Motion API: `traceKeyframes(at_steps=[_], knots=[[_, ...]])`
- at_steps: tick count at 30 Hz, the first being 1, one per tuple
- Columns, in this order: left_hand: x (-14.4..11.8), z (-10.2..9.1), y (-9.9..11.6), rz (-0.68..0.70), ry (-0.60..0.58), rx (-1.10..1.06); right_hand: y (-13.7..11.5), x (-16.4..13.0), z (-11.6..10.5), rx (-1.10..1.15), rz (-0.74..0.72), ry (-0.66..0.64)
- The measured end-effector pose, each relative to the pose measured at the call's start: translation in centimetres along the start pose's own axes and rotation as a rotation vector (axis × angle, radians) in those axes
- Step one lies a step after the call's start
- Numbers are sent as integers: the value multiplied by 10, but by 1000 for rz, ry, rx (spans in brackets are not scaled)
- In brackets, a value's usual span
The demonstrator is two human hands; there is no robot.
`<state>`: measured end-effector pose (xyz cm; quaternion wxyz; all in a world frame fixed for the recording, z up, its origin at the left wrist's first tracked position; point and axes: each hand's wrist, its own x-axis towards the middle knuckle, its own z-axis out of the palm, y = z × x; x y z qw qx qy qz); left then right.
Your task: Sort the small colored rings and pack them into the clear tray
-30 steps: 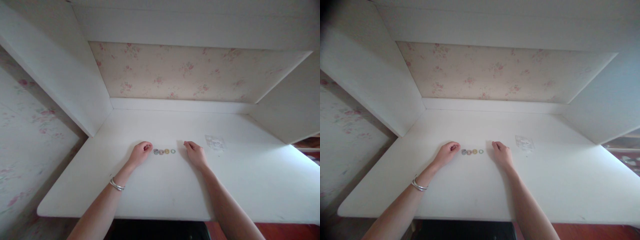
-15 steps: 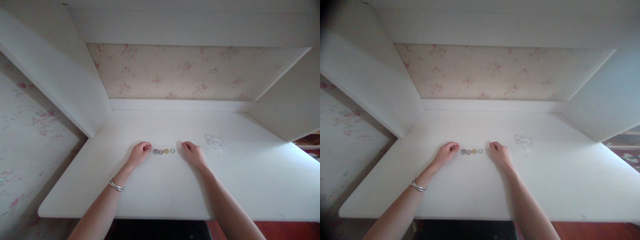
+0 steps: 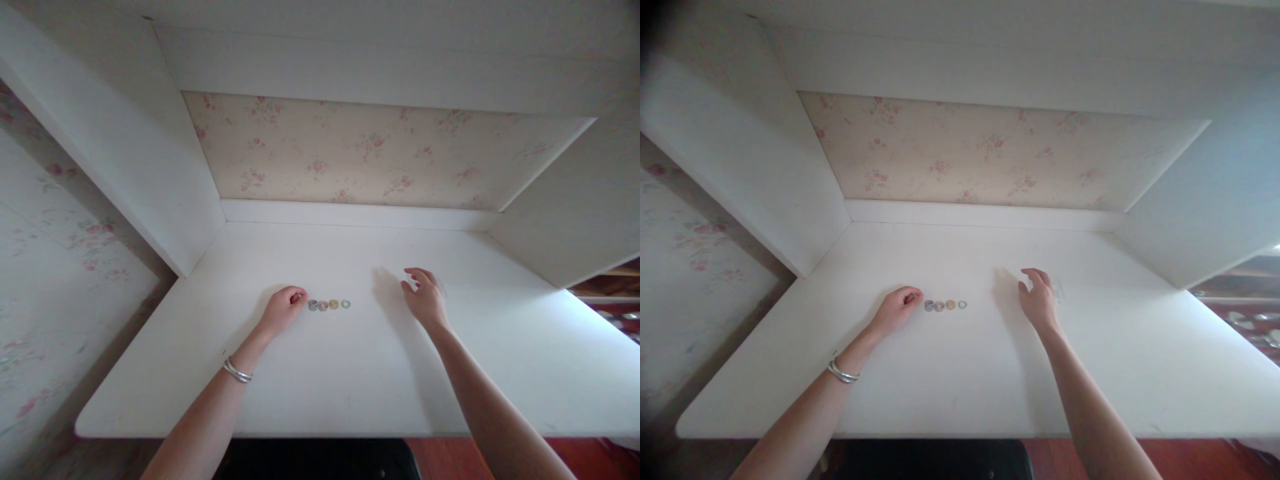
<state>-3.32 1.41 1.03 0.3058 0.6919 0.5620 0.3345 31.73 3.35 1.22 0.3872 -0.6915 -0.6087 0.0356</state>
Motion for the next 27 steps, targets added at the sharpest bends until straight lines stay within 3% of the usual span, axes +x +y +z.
traceKeyframes(at_steps=[3, 6, 10, 14, 18, 24, 27], knots=[[0, -1, 0, 14, -7, -4, 11, 9, -18, -325, 82, -38], [-1, -2, 1, 30, -9, -12, 22, 14, -29, -498, 211, -169], [-1, -2, 1, 34, 25, -21, 34, 18, -30, -504, 261, -276], [-4, -2, 3, 118, 87, -6, 29, 16, -20, -409, 206, -194], [-6, -2, 6, 208, 129, 26, -9, -2, 1, -159, 136, -141], [-12, -3, 11, 207, 156, -25, -98, -39, 44, 399, 14, -222], [-15, -1, 13, 221, 139, -50, -131, -51, 59, 556, -55, -247]])
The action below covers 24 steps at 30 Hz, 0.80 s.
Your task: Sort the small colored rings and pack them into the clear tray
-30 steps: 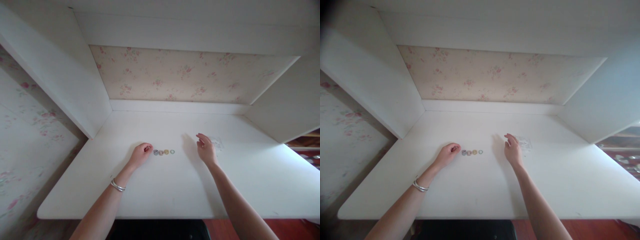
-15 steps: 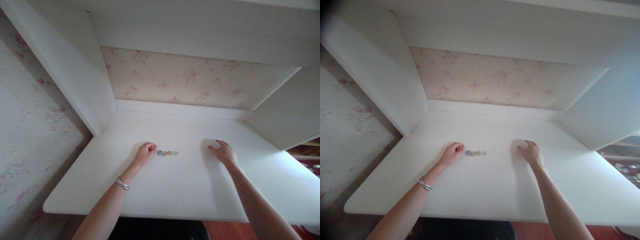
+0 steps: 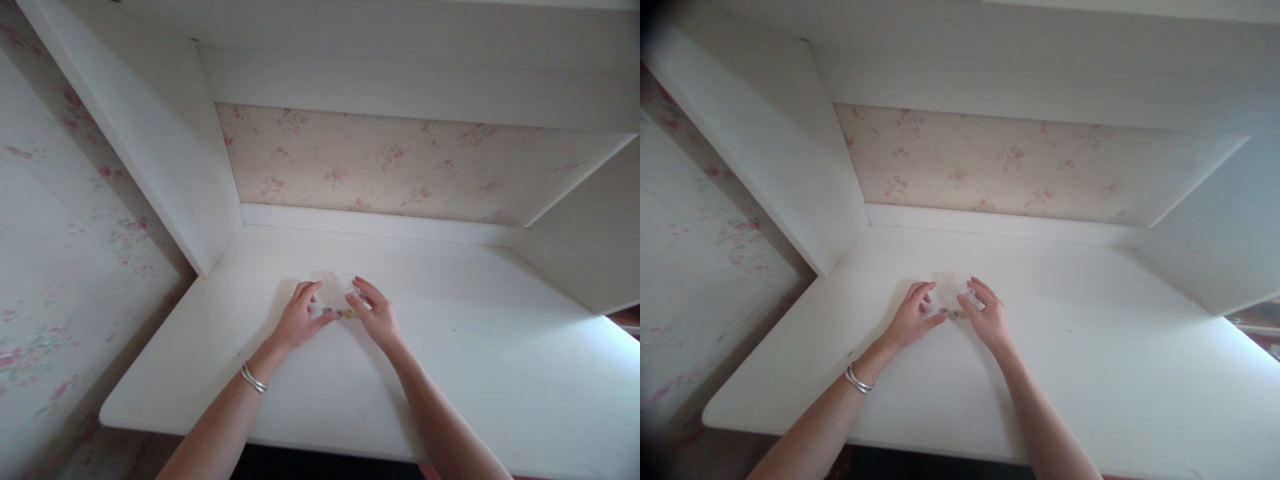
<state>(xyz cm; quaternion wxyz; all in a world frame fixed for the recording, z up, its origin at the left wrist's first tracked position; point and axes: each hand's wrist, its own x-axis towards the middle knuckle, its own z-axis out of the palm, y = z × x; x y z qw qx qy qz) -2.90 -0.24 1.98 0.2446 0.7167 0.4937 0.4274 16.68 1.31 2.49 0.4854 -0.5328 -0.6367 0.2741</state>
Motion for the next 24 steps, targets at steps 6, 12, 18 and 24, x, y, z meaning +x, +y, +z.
traceKeyframes(at_steps=[6, 12, 18, 24], knots=[[-2, 2, 3, 34, -1, 25, -14, -14, 19, 11, -179, -79], [-4, 5, 9, 92, -33, 143, -10, -25, 19, 21, -237, -61], [-5, 5, 12, 114, 10, 182, -12, -28, 16, 19, -243, -66], [-4, 2, 19, 92, 19, 187, -17, -28, 14, 56, -145, -50]])
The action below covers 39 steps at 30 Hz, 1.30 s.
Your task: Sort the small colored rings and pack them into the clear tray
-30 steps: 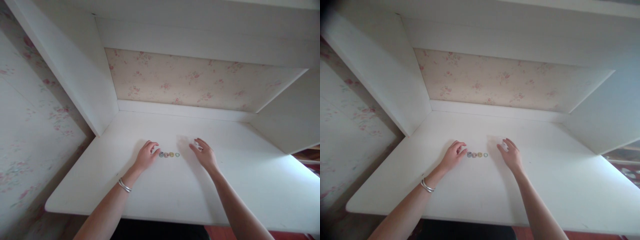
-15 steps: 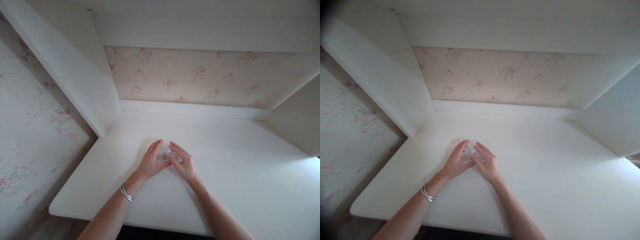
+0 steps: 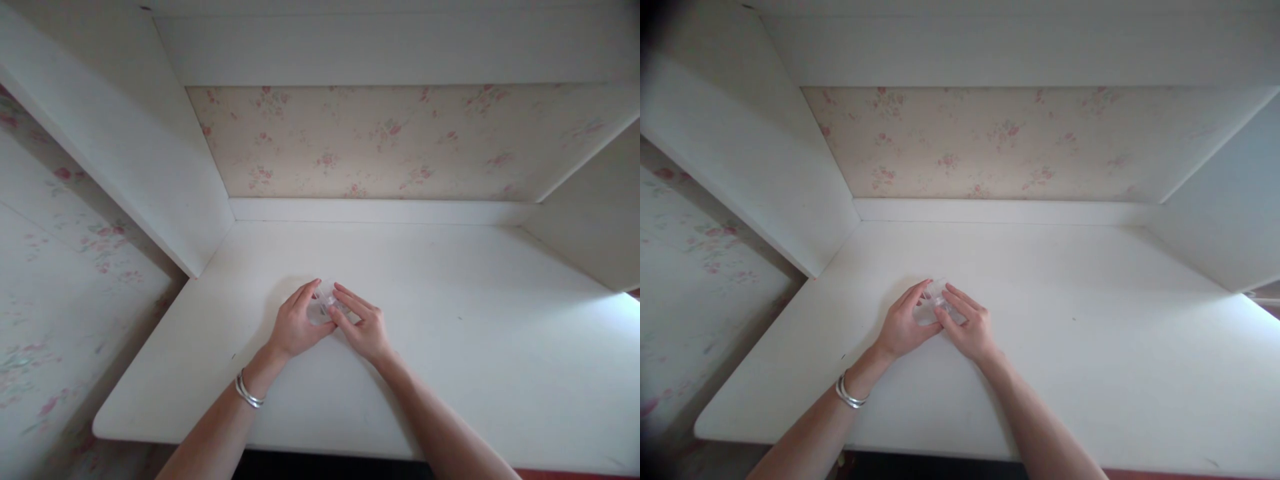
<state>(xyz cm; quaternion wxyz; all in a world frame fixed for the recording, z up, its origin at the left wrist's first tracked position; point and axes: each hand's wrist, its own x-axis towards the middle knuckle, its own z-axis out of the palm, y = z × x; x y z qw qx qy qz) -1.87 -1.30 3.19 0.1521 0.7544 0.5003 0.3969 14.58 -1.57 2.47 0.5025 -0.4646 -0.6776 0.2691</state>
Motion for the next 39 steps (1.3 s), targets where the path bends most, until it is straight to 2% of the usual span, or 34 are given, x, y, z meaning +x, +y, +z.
traceKeyframes(at_steps=[11, 18, 22, 26, 29, 33, 36, 39], knots=[[2, 0, 1, 21, 40, 22, 1, 1, 1, 30, -23, 49], [3, -3, 2, 9, 40, 46, 2, 1, 5, 55, 46, 36], [4, -8, -3, -50, 47, 45, 10, 5, -8, 137, 170, 111], [6, -13, -10, -166, 103, -15, 25, 16, -24, 332, 302, 296], [9, -13, -14, -198, 126, -66, 34, 26, -33, 509, 406, 414], [11, -9, -17, -207, 152, -92, 40, 34, -47, 634, 570, 413], [11, -7, -19, -232, 170, -106, 45, 36, -57, 580, 603, 444], [11, -4, -22, -244, 160, -114, 55, 35, -67, 252, 556, 481]])
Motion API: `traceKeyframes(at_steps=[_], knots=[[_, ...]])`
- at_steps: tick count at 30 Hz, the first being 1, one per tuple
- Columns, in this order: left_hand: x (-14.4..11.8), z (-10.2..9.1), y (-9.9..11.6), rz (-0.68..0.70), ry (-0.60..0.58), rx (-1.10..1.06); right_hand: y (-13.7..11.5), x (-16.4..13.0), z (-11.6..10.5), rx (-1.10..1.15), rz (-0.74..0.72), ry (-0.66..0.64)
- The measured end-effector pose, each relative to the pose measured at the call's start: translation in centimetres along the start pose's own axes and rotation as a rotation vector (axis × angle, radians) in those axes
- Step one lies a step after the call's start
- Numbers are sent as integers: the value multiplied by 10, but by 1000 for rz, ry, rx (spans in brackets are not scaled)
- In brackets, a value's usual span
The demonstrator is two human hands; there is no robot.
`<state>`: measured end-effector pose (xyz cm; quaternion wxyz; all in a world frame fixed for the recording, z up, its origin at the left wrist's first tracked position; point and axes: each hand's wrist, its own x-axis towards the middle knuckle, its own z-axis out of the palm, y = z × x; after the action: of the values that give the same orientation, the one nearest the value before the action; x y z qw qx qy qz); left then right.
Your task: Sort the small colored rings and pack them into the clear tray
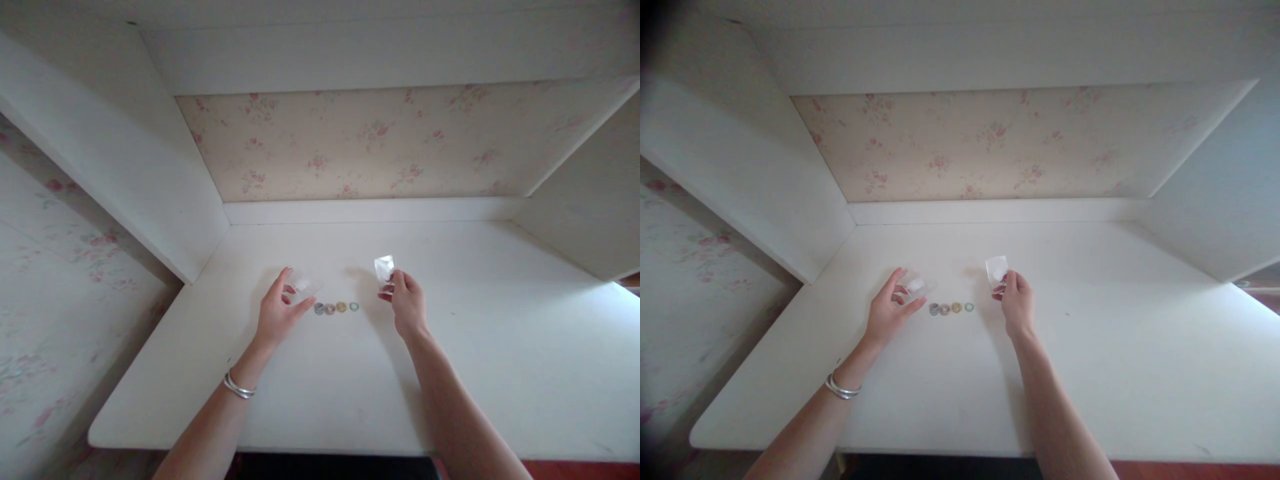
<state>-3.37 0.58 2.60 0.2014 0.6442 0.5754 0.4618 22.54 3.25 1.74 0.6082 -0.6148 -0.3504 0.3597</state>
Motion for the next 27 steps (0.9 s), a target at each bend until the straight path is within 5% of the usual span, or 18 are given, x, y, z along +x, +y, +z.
traceKeyframes(at_steps=[6, 17, 27], knots=[[11, 8, -9, -46, -14, -32, 20, 23, -18, -574, -178, 59], [44, 45, -18, 47, -208, 82, 16, 22, -23, -1004, -313, -30], [42, 40, -31, 184, -253, 256, -3, 10, -27, -1235, -213, 9]])
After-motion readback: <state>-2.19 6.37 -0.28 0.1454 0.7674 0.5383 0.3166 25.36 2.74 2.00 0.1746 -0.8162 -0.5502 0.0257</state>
